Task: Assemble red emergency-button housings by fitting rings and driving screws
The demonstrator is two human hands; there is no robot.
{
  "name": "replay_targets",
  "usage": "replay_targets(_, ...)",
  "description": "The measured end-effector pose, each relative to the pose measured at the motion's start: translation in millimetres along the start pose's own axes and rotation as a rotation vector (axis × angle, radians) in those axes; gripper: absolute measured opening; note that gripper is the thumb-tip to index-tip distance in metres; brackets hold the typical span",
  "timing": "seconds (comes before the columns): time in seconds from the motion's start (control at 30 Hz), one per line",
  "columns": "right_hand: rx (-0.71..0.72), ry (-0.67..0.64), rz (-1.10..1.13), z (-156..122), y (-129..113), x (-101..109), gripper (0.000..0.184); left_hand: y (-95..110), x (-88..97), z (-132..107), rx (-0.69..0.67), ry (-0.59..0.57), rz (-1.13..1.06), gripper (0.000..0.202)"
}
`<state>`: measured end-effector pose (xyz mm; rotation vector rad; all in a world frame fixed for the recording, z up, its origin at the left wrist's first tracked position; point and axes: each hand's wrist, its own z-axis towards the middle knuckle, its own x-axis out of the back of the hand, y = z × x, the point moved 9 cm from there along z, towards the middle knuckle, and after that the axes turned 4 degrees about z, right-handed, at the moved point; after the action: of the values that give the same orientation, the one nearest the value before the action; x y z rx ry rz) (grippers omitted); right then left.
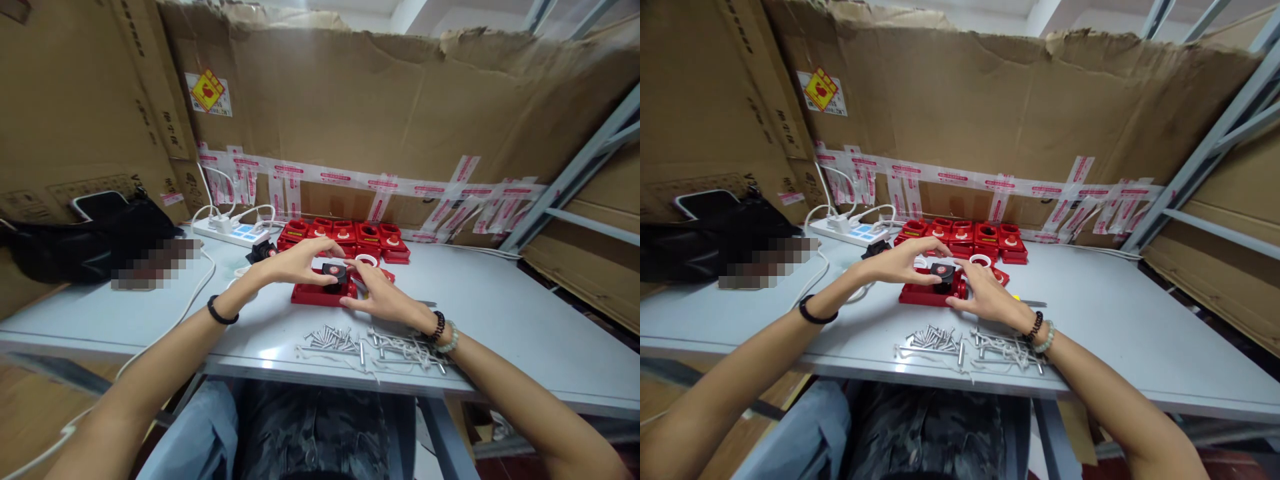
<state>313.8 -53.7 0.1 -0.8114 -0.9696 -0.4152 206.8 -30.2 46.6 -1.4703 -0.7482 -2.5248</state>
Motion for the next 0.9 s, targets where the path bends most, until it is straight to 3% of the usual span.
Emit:
replay_targets(0.1, -0.008, -0.005, 0.004, 0, 1, 0, 0.072, -6, 3.6, -7, 0.065, -0.016, -0.007, 0.051)
replay_targets(0.2, -0.011, -0.017, 0.011, -1, -1, 3, 0.074, -20, -2.5, -18, 0.163, -0.108, -0.042, 0.064)
replay_targets(0.4, -0.039, -0.08, -0.035, -4, -1, 6, 0.074, -29, -20.8, -28, 0.221, -0.263, -0.011, 0.065)
replay_targets(0.73, -0.033, -0.122, -0.064, -7, 3, 7, 0.084, -20, -21.1, -29, 0.184, -0.241, 0.022, 0.062)
replay_targets(0.8, -0.007, -0.101, -0.042, -6, -2, 11, 0.083, -15, -10.8, -27, 0.152, -0.179, 0.038, 0.056)
replay_targets(0.9, 0.013, -0.063, -0.027, -5, -6, 19, 0.08, 2, 11.3, -24, 0.063, -0.015, 0.077, 0.028)
